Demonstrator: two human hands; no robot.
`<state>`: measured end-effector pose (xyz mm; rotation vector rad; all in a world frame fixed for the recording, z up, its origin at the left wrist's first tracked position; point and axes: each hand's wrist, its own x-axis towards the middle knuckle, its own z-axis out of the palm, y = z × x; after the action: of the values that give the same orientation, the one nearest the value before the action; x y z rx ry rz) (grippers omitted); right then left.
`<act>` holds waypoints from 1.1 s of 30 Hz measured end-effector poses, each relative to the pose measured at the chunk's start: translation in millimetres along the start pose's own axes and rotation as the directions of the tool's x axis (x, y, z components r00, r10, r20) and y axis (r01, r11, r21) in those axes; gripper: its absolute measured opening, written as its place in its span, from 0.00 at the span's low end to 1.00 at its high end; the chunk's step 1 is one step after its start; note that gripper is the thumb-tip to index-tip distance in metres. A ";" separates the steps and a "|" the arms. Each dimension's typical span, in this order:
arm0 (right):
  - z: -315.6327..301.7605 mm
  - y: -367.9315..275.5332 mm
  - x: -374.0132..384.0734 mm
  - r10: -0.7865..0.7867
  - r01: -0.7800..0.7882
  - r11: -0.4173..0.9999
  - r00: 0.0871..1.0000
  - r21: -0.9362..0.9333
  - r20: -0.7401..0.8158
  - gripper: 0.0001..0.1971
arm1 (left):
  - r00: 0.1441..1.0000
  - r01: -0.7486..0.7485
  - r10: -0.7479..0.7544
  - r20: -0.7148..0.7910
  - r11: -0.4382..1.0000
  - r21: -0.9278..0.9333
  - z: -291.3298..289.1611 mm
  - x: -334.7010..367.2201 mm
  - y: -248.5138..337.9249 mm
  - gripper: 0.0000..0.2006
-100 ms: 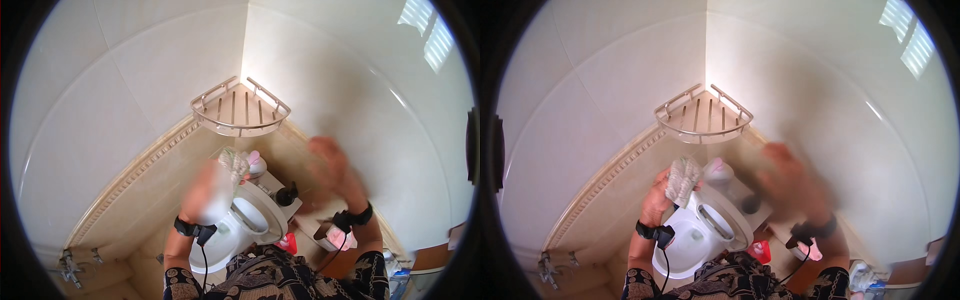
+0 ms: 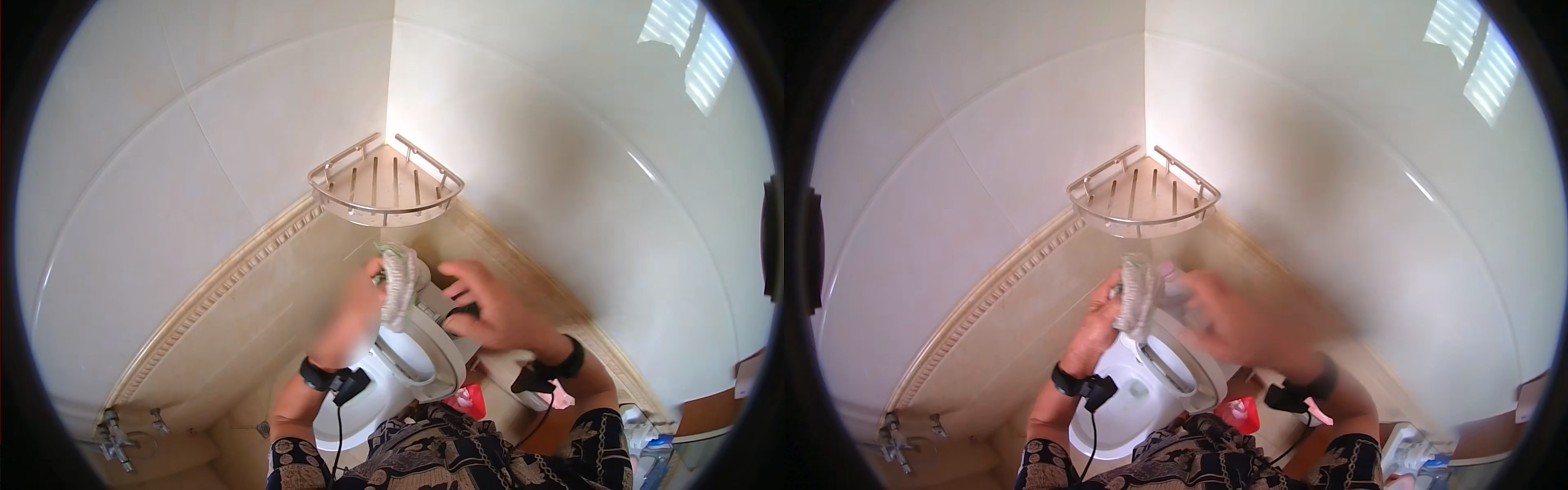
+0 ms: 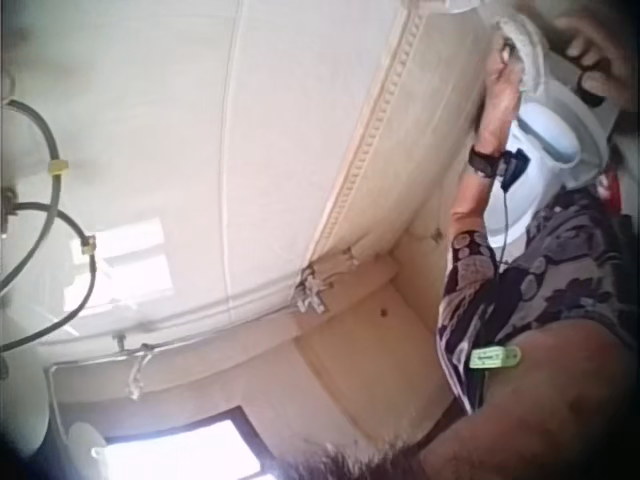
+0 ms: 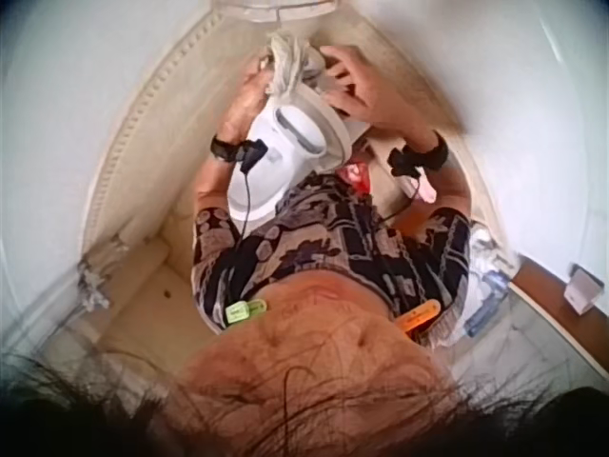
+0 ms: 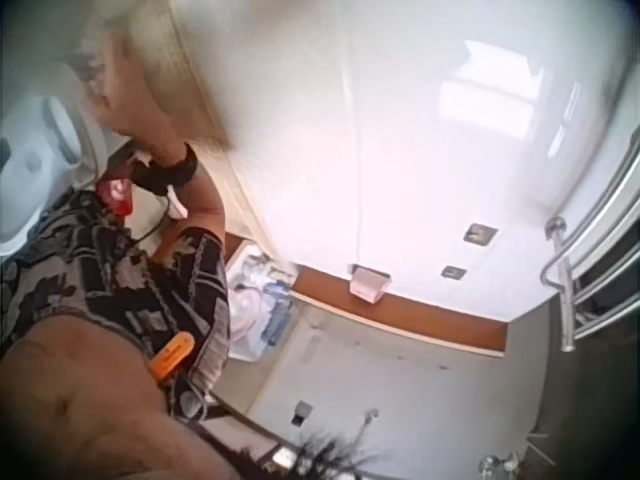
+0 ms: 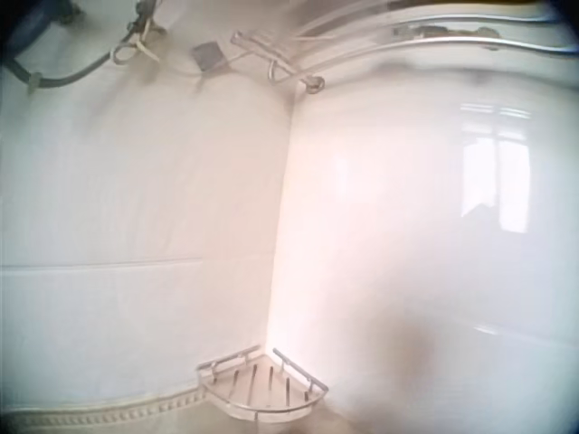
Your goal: The recorder scrubs the bathroom wall with a cloth, then washes a plastic cup and the cloth in a basin at the sink.
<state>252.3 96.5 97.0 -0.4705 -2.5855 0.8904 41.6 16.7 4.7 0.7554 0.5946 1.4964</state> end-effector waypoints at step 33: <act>4.8 160.6 -61.5 -0.235 -0.158 0.370 0.937 -0.915 -0.257 0.06 | 0.991 0.048 0.058 -0.118 0.677 0.734 -8.4 -13.9 -139.2 0.06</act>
<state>334.8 187.9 -23.2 -0.7472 -2.4584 -0.8064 125.9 13.5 -107.3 1.2806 1.3517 1.2914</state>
